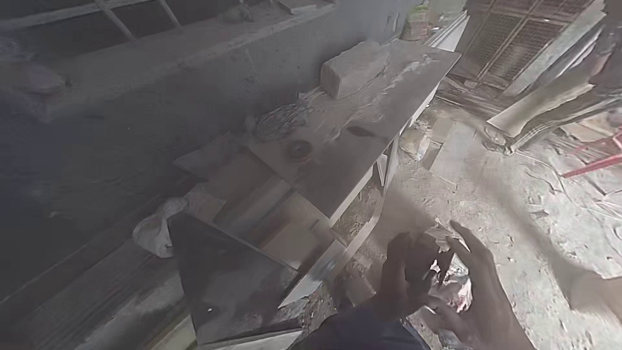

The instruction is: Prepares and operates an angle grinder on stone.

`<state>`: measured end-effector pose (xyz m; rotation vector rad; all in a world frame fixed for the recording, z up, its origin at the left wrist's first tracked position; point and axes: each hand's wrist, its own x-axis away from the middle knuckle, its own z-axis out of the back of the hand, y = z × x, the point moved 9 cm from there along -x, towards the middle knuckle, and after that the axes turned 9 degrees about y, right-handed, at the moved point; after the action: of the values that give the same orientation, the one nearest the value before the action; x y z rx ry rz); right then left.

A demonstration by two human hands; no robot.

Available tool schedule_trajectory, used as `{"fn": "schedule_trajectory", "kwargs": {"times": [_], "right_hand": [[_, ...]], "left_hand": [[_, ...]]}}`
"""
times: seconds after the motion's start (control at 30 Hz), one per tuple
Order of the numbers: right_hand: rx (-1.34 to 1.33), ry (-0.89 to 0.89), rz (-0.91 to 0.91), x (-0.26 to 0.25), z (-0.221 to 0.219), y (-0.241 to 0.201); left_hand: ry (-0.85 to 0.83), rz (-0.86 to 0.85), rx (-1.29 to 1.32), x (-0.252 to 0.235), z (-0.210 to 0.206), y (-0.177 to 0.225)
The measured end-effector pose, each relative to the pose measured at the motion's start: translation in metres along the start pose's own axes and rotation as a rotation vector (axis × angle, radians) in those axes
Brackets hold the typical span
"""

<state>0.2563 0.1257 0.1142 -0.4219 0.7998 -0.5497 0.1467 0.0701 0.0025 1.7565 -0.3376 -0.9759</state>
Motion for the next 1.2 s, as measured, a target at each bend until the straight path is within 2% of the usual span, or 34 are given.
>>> {"fn": "schedule_trajectory", "kwargs": {"times": [0.1, 0.13, 0.23, 0.27, 0.3, 0.33, 0.43, 0.5, 0.6, 0.7, 0.77, 0.83, 0.97, 1.07, 1.2], "right_hand": [[-0.01, 0.003, -0.273, -0.002, -0.016, 0.019], [-0.015, -0.016, -0.243, -0.004, -0.022, 0.018], [0.053, -0.09, 0.105, -0.015, -0.037, -0.006], [0.043, -0.106, 0.167, -0.016, -0.04, -0.013], [0.003, -0.101, 0.156, -0.018, -0.041, -0.016], [-0.047, -0.081, 0.086, -0.023, -0.04, -0.015], [-0.122, -0.041, -0.283, -0.027, -0.048, 0.01], [-0.201, -0.03, -0.384, -0.026, -0.056, 0.016], [-0.227, 0.081, -0.148, -0.033, -0.046, -0.003], [-0.179, 0.049, 0.091, -0.05, -0.032, -0.032], [-0.17, -0.038, 0.13, -0.059, -0.034, -0.043], [-0.132, -0.121, 0.151, -0.061, -0.045, -0.044], [-0.105, -0.135, 0.209, -0.052, -0.072, -0.046], [-0.099, -0.154, 0.265, -0.053, -0.092, -0.062], [-0.137, -0.341, 0.328, -0.064, -0.131, -0.08]], "left_hand": [[0.062, 0.029, -0.01, -0.004, 0.013, -0.003], [0.07, 0.037, -0.016, -0.005, 0.018, -0.003], [0.095, 0.05, -0.038, -0.015, 0.033, -0.004], [0.097, 0.065, -0.044, -0.014, 0.038, -0.004], [0.105, 0.077, -0.058, -0.015, 0.042, -0.003], [0.119, 0.084, -0.076, -0.017, 0.045, -0.003], [0.171, 0.047, -0.099, -0.021, 0.052, -0.002], [0.209, 0.01, -0.06, -0.023, 0.055, -0.001], [0.165, 0.029, 0.057, -0.033, 0.058, 0.006], [0.12, 0.105, 0.115, -0.045, 0.061, 0.019], [0.136, 0.2, 0.154, -0.043, 0.061, 0.019], [0.234, 0.251, 0.12, -0.036, 0.064, 0.009], [0.429, 0.191, 0.023, -0.029, 0.078, 0.001], [0.487, 0.183, 0.042, -0.03, 0.101, 0.0], [0.556, 0.158, -0.111, -0.028, 0.14, -0.004]]}}
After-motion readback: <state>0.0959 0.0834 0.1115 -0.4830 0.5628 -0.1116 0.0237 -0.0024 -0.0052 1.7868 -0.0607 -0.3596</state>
